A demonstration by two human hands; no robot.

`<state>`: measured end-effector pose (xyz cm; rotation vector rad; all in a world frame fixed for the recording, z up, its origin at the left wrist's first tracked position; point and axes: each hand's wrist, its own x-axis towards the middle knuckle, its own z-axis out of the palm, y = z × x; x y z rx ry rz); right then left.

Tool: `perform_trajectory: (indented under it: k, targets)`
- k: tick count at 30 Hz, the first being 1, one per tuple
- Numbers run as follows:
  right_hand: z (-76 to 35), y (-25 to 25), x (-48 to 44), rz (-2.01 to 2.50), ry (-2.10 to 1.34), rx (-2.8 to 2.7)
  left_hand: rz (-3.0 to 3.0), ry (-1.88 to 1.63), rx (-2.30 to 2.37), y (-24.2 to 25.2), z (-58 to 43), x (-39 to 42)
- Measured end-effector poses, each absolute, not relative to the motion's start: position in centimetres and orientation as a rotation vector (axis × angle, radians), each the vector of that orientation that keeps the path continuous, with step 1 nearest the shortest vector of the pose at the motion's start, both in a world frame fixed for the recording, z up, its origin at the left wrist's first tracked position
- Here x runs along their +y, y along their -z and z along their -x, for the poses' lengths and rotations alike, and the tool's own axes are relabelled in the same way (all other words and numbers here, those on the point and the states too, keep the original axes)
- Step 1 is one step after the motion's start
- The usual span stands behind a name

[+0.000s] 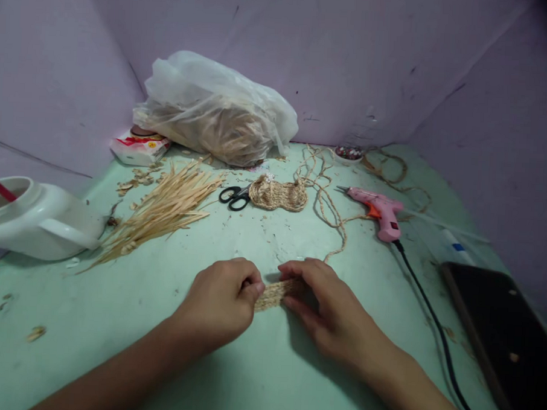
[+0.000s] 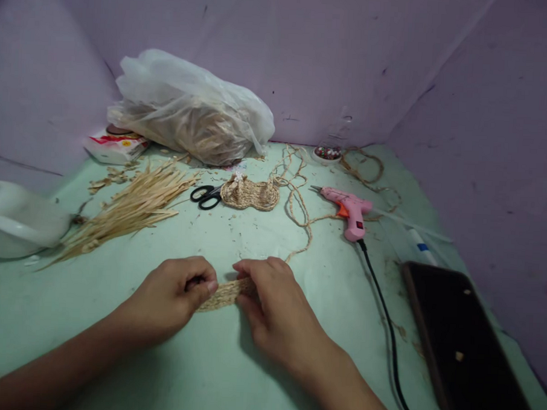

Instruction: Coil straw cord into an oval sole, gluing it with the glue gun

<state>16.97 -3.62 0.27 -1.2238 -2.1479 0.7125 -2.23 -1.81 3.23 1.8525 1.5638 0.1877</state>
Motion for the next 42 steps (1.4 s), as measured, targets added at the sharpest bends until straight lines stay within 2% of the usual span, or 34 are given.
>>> perform_trajectory:
  k: [8, 17, 26, 29, 33, 36, 42]
  targets:
    - [-16.9, 0.1, -3.4, 1.283, -0.738, -2.060, -1.917, -0.262, 1.498, -3.3, 2.5, -1.9]
    - [-16.8, 0.0, -3.3, 1.257, -0.739, -1.993, -1.462, -0.475, 1.380, -3.9, 2.2, -1.4]
    - [-17.5, -0.9, -2.4, 1.179, -0.476, -2.079, -1.276, -0.590, 1.415, -3.4, 2.2, -1.4]
    - [-20.7, -2.2, -0.9, 1.403, -0.299, -1.850, -1.255, -0.618, 1.440, -3.6, 2.2, -1.5]
    - [-25.7, -3.8, 1.5, 2.225, -0.045, -1.448, -1.267, -0.657, 1.463, -3.8, 2.3, -1.5]
    - [-27.8, -4.2, 2.9, 2.520, -0.288, -1.373, -1.278, -0.672, 1.498, -3.8, 2.3, -1.4]
    - [-28.4, -2.7, 5.4, 2.440, -0.533, -1.168, -1.273, -0.679, 1.503, -3.7, 2.4, -1.4]
